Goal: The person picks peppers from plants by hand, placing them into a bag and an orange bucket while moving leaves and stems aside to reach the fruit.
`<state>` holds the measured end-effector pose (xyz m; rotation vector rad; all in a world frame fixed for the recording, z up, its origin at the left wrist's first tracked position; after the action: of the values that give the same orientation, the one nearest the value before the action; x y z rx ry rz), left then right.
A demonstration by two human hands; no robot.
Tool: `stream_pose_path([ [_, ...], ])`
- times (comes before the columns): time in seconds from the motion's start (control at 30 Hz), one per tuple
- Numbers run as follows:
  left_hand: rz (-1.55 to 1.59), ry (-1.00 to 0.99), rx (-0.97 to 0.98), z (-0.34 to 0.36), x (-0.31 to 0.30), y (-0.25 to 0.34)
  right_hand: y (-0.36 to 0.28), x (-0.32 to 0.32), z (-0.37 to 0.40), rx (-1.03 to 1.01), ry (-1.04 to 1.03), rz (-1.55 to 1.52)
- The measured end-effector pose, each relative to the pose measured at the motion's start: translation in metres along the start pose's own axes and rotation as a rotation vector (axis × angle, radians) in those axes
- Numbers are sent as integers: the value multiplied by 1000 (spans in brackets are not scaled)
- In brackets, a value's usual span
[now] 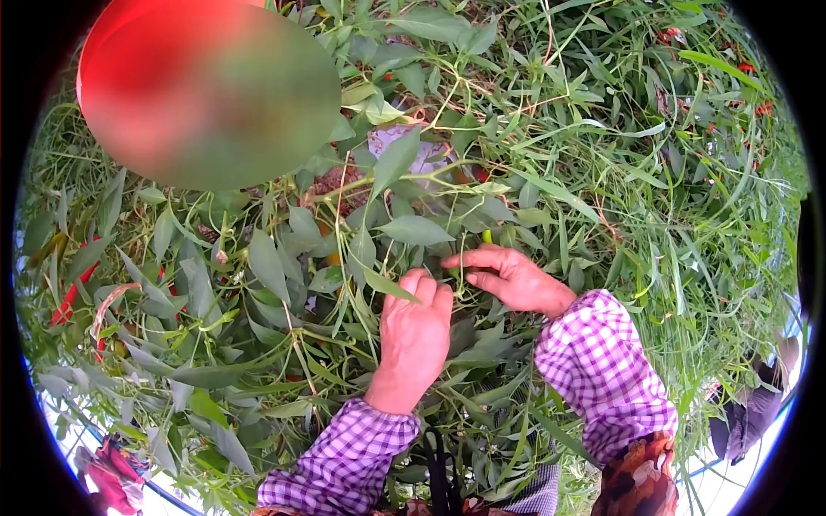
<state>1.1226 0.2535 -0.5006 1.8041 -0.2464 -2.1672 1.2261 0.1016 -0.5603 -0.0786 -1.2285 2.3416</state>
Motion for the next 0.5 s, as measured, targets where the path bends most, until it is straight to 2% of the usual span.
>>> stream_pose_path([
  [0.1,58,-48,-23,1,-1,0,7,-4,-1,-91,-96,-54],
  [0.13,81,-75,-35,0,-2,1,3,-4,1,-81,-63,-46],
  [0.23,115,-88,-39,-3,-5,2,-14,-6,9,-199,76,344],
  [0.27,128,-80,-34,-3,-6,3,-20,-4,13,-379,188,530],
  [0.37,160,-99,-33,-2,-10,3,-52,1,38,-489,169,825],
  [0.43,164,-159,-58,-3,-14,1,-74,-6,68,-491,219,809],
  [0.5,131,-126,-17,-1,-14,0,-89,-21,92,-453,453,612],
])
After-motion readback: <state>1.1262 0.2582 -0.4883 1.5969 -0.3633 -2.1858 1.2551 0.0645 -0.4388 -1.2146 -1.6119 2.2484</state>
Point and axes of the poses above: each hand's wrist, its own z-axis away from the middle knuckle, its own x-axis out of the palm, y = z × x, the point moved 1 cm from there along -z, towards the middle knuckle, and after that the axes turned 8 degrees about -z, right-handed, at the moved point
